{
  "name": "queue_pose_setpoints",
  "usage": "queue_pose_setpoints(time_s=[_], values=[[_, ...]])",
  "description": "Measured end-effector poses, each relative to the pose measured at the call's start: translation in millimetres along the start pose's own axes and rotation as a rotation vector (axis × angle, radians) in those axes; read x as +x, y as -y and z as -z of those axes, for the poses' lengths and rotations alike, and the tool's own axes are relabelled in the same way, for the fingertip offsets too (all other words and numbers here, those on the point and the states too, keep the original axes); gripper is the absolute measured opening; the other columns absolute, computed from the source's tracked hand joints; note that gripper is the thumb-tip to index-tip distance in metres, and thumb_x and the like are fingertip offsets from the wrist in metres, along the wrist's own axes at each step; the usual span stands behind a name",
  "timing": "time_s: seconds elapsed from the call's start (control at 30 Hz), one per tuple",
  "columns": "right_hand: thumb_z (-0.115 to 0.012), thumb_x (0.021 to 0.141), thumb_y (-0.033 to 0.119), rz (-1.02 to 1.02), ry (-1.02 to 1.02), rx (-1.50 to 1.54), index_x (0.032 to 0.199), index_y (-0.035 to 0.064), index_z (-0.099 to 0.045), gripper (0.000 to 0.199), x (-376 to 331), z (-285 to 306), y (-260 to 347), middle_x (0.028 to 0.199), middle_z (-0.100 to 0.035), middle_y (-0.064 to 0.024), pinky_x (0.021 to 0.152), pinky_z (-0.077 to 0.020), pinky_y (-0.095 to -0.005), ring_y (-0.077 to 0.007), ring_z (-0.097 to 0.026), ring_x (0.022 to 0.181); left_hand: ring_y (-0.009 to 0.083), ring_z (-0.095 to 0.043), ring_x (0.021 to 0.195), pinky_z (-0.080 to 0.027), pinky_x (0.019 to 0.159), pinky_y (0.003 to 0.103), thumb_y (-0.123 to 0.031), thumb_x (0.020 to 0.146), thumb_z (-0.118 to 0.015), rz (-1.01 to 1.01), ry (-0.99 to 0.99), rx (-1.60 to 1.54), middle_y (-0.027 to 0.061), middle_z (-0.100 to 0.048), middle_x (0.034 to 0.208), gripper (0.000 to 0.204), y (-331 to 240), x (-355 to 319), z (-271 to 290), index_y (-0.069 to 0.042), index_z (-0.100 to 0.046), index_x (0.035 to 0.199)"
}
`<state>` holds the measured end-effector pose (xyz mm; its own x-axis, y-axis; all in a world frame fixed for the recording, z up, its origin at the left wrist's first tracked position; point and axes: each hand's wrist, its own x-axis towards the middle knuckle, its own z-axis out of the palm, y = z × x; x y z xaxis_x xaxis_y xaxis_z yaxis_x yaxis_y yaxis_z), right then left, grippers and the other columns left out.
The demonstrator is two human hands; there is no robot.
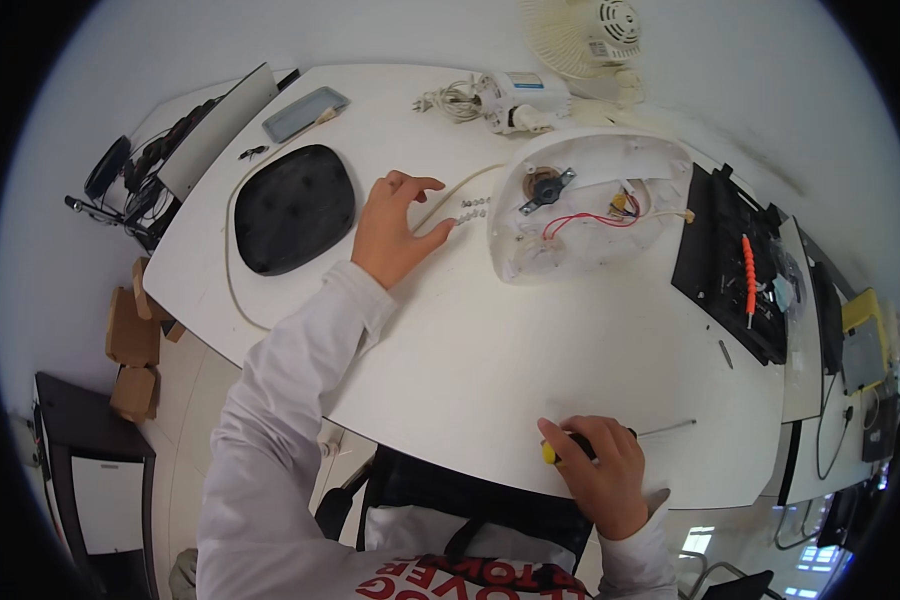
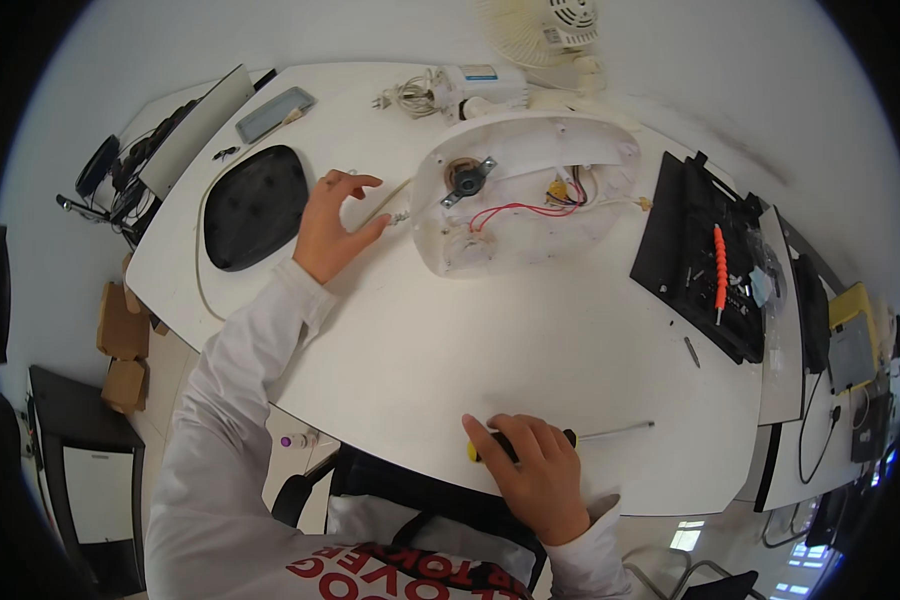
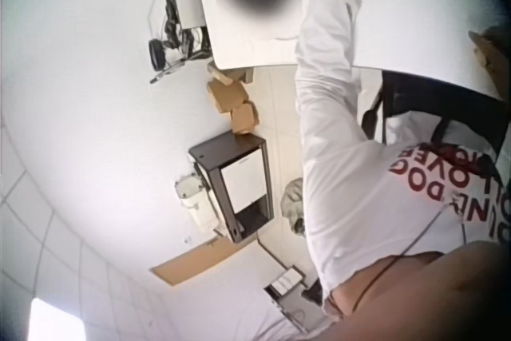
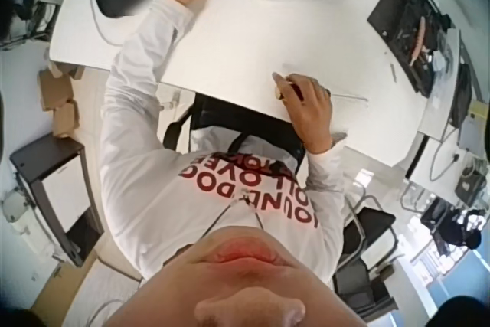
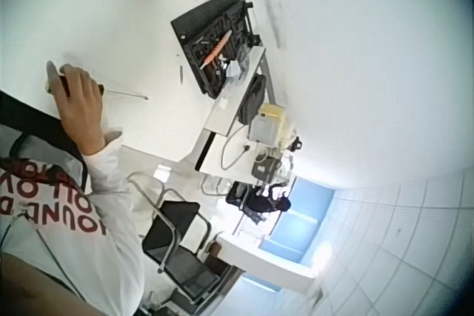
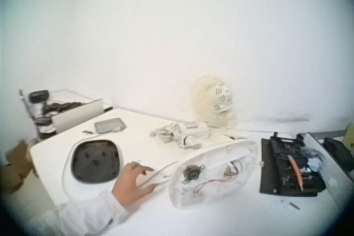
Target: The person uses a screwdriver to remove screws from the base of a small white appliance, then removes the cover to expose the internal components. The person continues to unscrew internal parts and places the screws on the table.
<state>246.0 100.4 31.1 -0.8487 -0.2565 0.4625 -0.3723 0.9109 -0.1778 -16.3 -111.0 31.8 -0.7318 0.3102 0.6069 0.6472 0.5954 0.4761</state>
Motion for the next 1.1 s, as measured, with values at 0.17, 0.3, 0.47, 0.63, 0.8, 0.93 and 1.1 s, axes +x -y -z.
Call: queue_pose_setpoints(time_s=[0.17, 0.3, 0.47, 0.63, 0.8, 0.93, 1.1], values=[[-0.076, 0.068, 0.026, 0.013, -0.118, -0.386, 0.098, 0.0218, -0.069, 0.031, -4.0, 76.1, 26.2, 0.097, -0.05, -0.0031, 0.063, -0.044, -0.0271, -0.0161, -0.052, 0.077, 0.0195, -0.051, 0.106, -0.039, 0.091, 0.033, -0.013, 0.073, -0.068, -0.038, -0.008, -0.388, 0.0087, -0.051, 0.11, 0.047, -38.4, 3.8, 13.4, -0.006, -0.051, 0.116], [-0.06, 0.079, 0.053, 0.007, -0.535, -0.239, 0.111, 0.0125, -0.05, 0.053, -41.4, 109.0, 6.7, 0.095, -0.044, -0.009, 0.056, -0.0383, -0.0259, -0.0179, -0.047, 0.077, 0.02, -0.045, 0.117, -0.036, 0.096, 0.036, -0.014, 0.073, -0.068, -0.1, 0.048, -0.57, 0.0089, -0.046, 0.124, 0.062, -64.9, 17.3, 4.0, -0.008, -0.041, 0.128], [-0.051, 0.085, 0.053, -0.287, -1.021, 0.171, 0.117, 0.0121, -0.042, 0.053, -28.1, 83.8, -5.5, 0.107, -0.052, -0.0163, 0.063, -0.0531, -0.0237, -0.022, -0.059, 0.09, 0.0219, -0.051, 0.109, -0.039, 0.093, 0.034, -0.015, 0.069, -0.072, -0.1, 0.021, -0.522, 0.0122, -0.052, 0.119, 0.064, -77.8, 42.2, -21.4, -0.004, -0.043, 0.124], [-0.051, 0.085, 0.051, -0.601, -1.203, 0.442, 0.115, 0.0086, -0.039, 0.053, 6.5, 45.5, -4.8, 0.116, -0.053, -0.0218, 0.064, -0.0597, -0.0281, -0.0312, -0.065, 0.086, 0.0169, -0.056, 0.092, -0.044, 0.084, 0.029, -0.013, 0.07, -0.072, 0.018, 0.117, -0.648, 0.0097, -0.06, 0.102, 0.049, -83.3, 49.8, -23.0, 0.0, -0.051, 0.113], [-0.042, 0.093, 0.039, -0.516, -1.16, 0.552, 0.12, 0.0072, -0.041, 0.042, 22.8, 25.4, -12.2, 0.123, -0.048, -0.0224, 0.078, -0.0549, -0.0247, -0.0273, -0.064, 0.091, 0.0145, -0.056, 0.083, -0.046, 0.079, 0.027, -0.009, 0.072, -0.07, 0.015, 0.091, -0.674, 0.0079, -0.061, 0.094, 0.042, -76.3, 46.2, -27.3, 0.001, -0.053, 0.109], [-0.043, 0.093, 0.039, -0.512, -1.127, 0.629, 0.12, 0.0078, -0.04, 0.041, 29.8, 17.6, -15.7, 0.122, -0.049, -0.0221, 0.079, -0.0544, -0.0258, -0.0273, -0.064, 0.092, 0.0149, -0.057, 0.081, -0.046, 0.078, 0.027, -0.008, 0.071, -0.07, 0.02, 0.072, -0.679, 0.0084, -0.062, 0.093, 0.042, -79.4, 46.0, -27.9, 0.0, -0.053, 0.109], [-0.052, 0.087, 0.042, -0.527, -1.145, 0.666, 0.115, 0.0085, -0.042, 0.045, 40.5, 11.0, -14.7, 0.116, -0.052, -0.021, 0.074, -0.058, -0.0329, -0.0309, -0.062, 0.095, 0.0162, -0.057, 0.081, -0.047, 0.077, 0.027, -0.008, 0.071, -0.071, 0.033, 0.066, -0.699, 0.0092, -0.062, 0.092, 0.042, -81.3, 44.8, -27.5, -0.001, -0.053, 0.108]])
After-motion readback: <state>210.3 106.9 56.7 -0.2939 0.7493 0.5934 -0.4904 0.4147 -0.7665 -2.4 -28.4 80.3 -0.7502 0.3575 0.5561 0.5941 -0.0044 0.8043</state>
